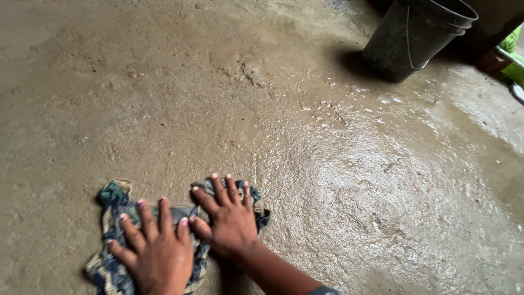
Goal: The person wipes a wet concrete floor using a patterned cloth. They dip the cloth into a metal bucket of water, wring it out, and then scrub the floor with both hands.
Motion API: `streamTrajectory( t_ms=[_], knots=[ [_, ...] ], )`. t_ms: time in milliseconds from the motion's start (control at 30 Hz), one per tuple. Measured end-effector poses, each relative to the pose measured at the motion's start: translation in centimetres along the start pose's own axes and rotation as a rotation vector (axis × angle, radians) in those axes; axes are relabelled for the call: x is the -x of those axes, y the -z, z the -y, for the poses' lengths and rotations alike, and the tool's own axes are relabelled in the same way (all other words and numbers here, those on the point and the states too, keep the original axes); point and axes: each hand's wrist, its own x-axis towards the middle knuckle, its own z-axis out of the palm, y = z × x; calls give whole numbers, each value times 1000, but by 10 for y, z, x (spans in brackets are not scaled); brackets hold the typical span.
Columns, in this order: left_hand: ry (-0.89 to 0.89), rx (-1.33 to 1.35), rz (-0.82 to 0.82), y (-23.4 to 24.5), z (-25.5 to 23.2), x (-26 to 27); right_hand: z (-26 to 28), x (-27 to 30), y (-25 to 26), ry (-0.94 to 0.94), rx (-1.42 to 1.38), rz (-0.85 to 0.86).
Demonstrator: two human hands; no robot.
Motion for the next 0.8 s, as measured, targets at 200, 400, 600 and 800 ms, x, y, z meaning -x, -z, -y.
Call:
streamTrajectory(
  t_ms=[200,400,600,800],
  knots=[
    [-107,-172,286,8,-48,-19,-38,-7,9,-88,94,17],
    [-387,132,-185,4,-80,-27,-74,5,18,-197,133,-11],
    [-413,79,286,35,-85,-35,-72,22,4,-362,117,-137],
    [-415,108,198,30,-78,-35,-60,22,-7,-388,65,-192]
  ],
)
